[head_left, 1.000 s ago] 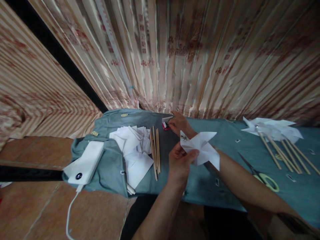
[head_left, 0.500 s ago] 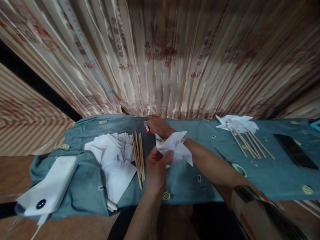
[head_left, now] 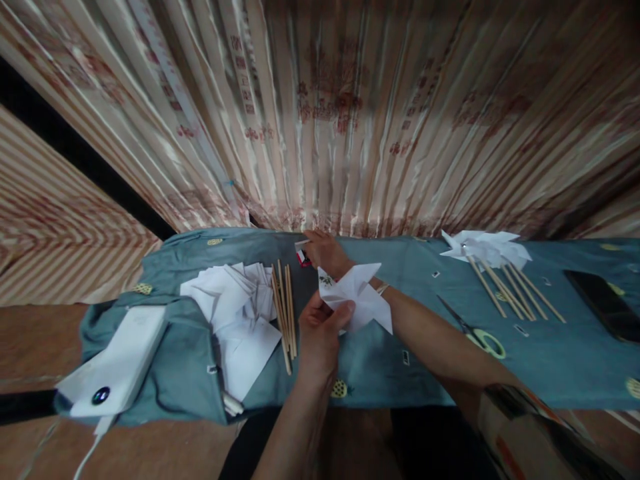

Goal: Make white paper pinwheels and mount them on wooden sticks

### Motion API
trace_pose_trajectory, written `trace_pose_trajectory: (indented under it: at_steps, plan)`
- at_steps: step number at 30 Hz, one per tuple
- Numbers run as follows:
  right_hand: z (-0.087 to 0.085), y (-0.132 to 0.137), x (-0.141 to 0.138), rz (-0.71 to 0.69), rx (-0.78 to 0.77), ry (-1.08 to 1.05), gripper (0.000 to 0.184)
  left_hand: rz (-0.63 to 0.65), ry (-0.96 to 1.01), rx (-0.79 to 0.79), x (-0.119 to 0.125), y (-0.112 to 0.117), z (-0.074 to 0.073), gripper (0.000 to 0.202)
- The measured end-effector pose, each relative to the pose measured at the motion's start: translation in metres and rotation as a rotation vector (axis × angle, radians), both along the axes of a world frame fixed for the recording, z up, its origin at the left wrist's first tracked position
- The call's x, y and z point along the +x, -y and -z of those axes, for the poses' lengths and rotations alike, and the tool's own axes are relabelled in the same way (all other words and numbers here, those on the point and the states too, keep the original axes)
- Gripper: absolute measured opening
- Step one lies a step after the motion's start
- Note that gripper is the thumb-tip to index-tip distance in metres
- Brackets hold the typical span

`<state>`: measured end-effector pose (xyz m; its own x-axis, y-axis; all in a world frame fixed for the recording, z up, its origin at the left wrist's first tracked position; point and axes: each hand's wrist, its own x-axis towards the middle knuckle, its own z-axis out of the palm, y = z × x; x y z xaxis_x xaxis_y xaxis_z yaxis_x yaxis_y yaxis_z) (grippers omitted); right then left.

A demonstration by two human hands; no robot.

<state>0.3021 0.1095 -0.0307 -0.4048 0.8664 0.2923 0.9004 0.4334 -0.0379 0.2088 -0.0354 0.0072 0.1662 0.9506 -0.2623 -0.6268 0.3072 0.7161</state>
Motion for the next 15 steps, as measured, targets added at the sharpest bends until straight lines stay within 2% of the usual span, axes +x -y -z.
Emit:
trace_pose_trajectory:
  at_steps: [7, 9, 11, 12, 15]
  plan:
    - [0.006, 0.003, 0.006, 0.002, 0.013, -0.299, 0.037, -0.003, 0.03, -0.01, 0.0, 0.003, 0.0, 0.027]
    - [0.009, 0.002, 0.008, 0.027, -0.018, -0.418, 0.029, -0.003, 0.026, -0.008, 0.0, 0.003, 0.001, 0.028]
    - [0.012, 0.0, 0.01, 0.072, -0.058, -0.553, 0.01, 0.0, 0.015, -0.008, 0.0, 0.004, 0.001, 0.028]
    - [0.014, -0.002, 0.011, 0.099, -0.079, -0.626, 0.006, 0.001, 0.011, -0.008, 0.0, 0.005, 0.0, 0.028]
    - [0.017, -0.006, 0.016, 0.17, -0.156, -0.856, 0.011, 0.005, 0.009, -0.001, -0.001, 0.007, -0.002, 0.031]
